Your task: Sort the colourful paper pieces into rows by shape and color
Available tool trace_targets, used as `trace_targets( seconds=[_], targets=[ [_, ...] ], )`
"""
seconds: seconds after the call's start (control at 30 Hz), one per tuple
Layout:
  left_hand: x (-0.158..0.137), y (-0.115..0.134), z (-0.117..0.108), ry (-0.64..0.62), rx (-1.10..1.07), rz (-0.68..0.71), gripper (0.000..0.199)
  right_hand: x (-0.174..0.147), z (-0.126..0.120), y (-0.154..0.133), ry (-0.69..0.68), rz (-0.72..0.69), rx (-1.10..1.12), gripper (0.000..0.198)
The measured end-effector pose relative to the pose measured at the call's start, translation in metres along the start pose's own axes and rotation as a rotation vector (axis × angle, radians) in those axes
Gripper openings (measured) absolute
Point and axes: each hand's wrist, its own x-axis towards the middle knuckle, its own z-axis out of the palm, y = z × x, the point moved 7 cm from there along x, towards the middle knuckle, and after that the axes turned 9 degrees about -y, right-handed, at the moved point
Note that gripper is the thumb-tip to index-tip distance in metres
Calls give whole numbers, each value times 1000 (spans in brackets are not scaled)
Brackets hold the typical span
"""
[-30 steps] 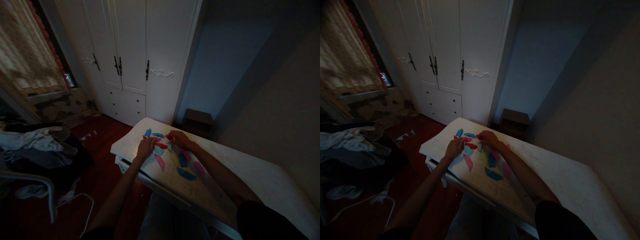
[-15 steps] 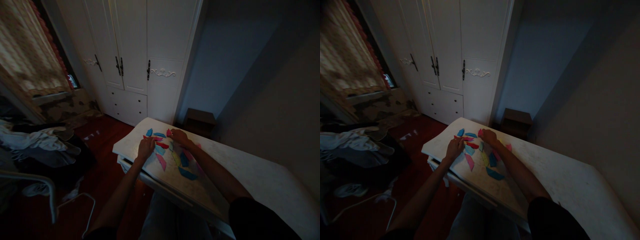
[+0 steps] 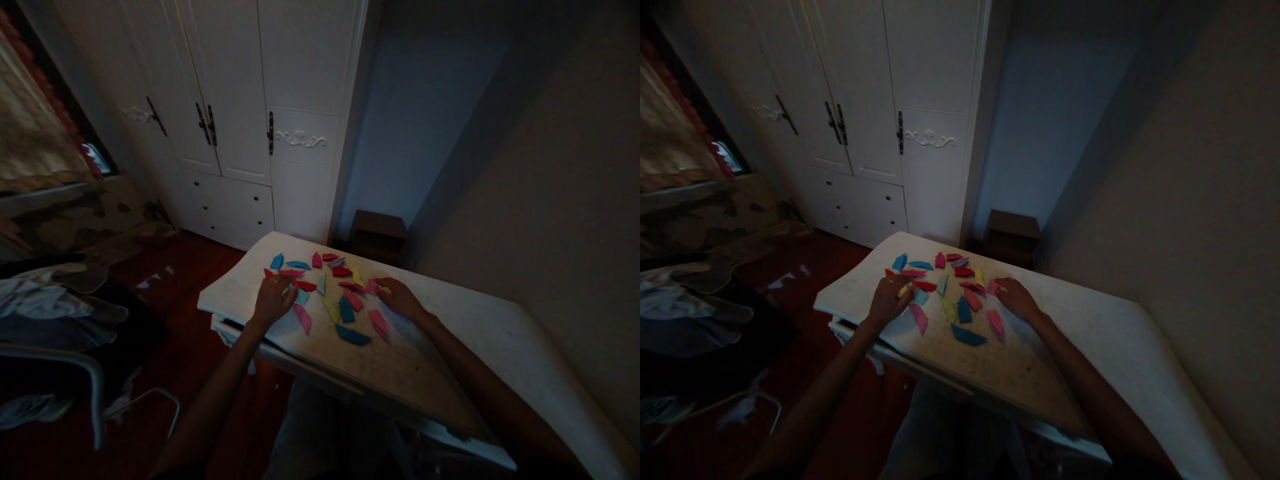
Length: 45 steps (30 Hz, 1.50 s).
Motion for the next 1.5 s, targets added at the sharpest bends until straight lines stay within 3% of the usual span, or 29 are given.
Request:
trace_targets(
  seconds=[0.1, 0.2, 0.37, 0.53, 0.8, 0.93, 1.13, 1.33, 1.5],
  targets=[
    [-6, 21, 10, -161, 13, 131, 26, -25, 13, 15, -32, -96, 48, 35],
    [-11, 33, 17, -294, 16, 189, 26, -41, 19, 23, 4, -101, 84, 38],
    [-15, 34, 19, -360, 21, 167, 28, -55, 13, 30, 67, -45, 99, 44],
    [-18, 28, 14, -279, 10, 100, 31, -60, 16, 40, -14, 34, 151, 56],
    [-26, 5, -7, 45, -48, -162, 31, -32, 25, 6, -55, -97, 214, 45],
    [-28, 0, -5, 29, -99, -186, 30, -21, 28, -2, -61, -206, 406, 44],
    [-29, -1, 0, -16, -35, -162, 32, -38, 32, 30, -38, -161, 635, 41],
    [-28, 4, -5, 9, 14, -154, 45, -72, 24, 34, 27, -142, 499, 35],
    [-32, -7, -15, 150, 51, -375, 50, -82, 26, 20, 72, -191, 359, 33]
  ],
)
